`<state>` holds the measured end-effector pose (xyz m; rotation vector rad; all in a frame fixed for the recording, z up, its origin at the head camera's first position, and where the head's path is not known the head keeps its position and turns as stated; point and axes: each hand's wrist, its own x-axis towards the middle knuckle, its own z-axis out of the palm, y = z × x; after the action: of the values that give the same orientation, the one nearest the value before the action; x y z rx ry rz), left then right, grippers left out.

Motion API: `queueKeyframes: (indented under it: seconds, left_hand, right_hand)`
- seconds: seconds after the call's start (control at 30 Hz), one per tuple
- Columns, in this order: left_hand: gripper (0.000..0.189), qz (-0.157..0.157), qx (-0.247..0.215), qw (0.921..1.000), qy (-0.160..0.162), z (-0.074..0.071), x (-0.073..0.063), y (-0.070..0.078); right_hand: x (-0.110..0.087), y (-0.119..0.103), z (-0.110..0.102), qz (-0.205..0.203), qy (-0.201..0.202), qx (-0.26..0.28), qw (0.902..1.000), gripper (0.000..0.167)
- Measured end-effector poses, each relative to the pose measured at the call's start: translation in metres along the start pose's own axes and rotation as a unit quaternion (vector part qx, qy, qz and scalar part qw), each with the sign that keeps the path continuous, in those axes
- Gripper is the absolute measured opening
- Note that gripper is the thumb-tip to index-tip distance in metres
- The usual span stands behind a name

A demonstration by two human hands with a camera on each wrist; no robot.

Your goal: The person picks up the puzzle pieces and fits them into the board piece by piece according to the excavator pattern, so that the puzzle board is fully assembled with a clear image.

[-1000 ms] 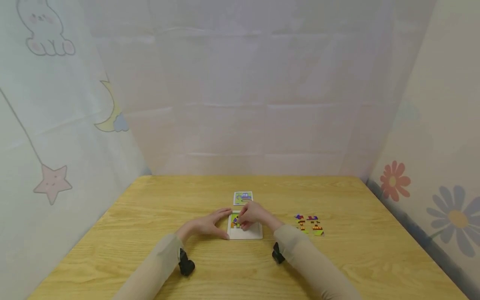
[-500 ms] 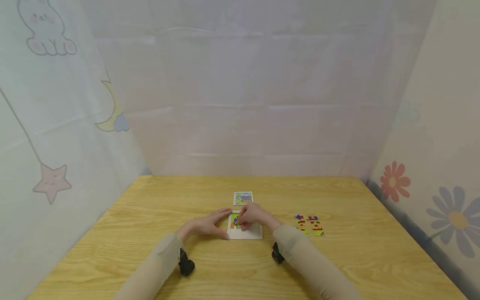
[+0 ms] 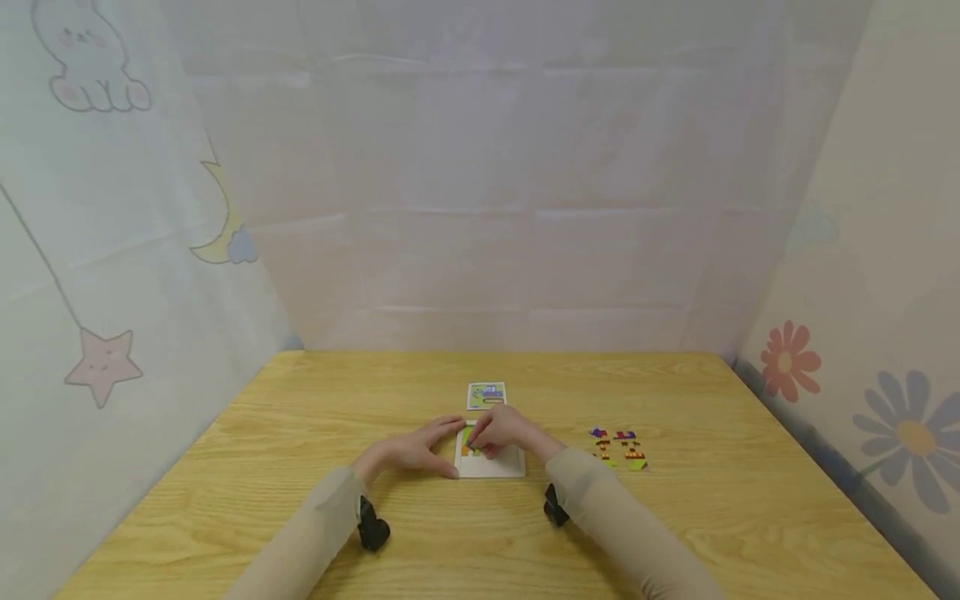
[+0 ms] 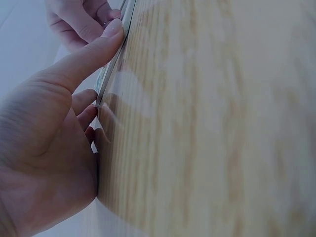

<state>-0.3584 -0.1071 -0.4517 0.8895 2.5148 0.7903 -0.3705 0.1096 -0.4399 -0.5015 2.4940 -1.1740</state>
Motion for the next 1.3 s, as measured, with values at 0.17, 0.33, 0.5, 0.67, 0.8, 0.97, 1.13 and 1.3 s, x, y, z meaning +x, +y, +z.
queueKeyframes:
  seconds: [0.17, 0.33, 0.5, 0.67, 0.8, 0.97, 1.13, 1.3]
  left_hand:
    - [0.088, 0.004, -0.005, 1.0, 0.0, 0.0005, 0.0016, -0.0011]
    - [0.088, 0.005, -0.006, 1.0, -0.001, 0.0003, 0.0031, -0.0015]
    - [0.087, 0.002, -0.003, 1.0, -0.003, -0.0005, 0.0024, -0.0004]
    - [0.087, 0.001, -0.003, 1.0, -0.004, -0.0005, 0.0019, -0.0005]
    - [0.087, 0.003, 0.001, 1.0, -0.002, 0.0003, 0.0032, -0.0019]
    - [0.087, 0.001, 0.004, 1.0, -0.003, 0.0004, 0.0038, -0.0027]
    - [0.088, -0.003, -0.003, 1.0, -0.005, 0.0002, 0.003, -0.0018]
    - [0.087, -0.002, -0.001, 1.0, -0.004, -0.0005, 0.0026, -0.0016]
  right_hand:
    - [0.0009, 0.0009, -0.0014, -0.001, 0.005, -0.014, 0.9999, 0.009]
    - [0.0016, 0.002, -0.0028, -0.006, 0.002, -0.019, 0.9998, 0.009]
    - [0.0019, 0.0025, -0.003, -0.01, -0.004, -0.023, 0.9997, 0.012]
    - [0.0012, 0.0017, -0.0026, -0.004, -0.008, -0.032, 0.9995, 0.013]
    - [0.001, 0.0009, -0.0026, 0.004, -0.01, -0.047, 0.9988, 0.022]
    - [0.0001, 0.0003, -0.003, 0.0, -0.027, -0.065, 0.9976, 0.031]
    - [-0.0019, -0.0004, -0.0039, -0.011, -0.032, -0.088, 0.9956, 0.034]
    - [-0.0022, -0.0006, -0.0038, -0.008, -0.016, -0.097, 0.9951, 0.033]
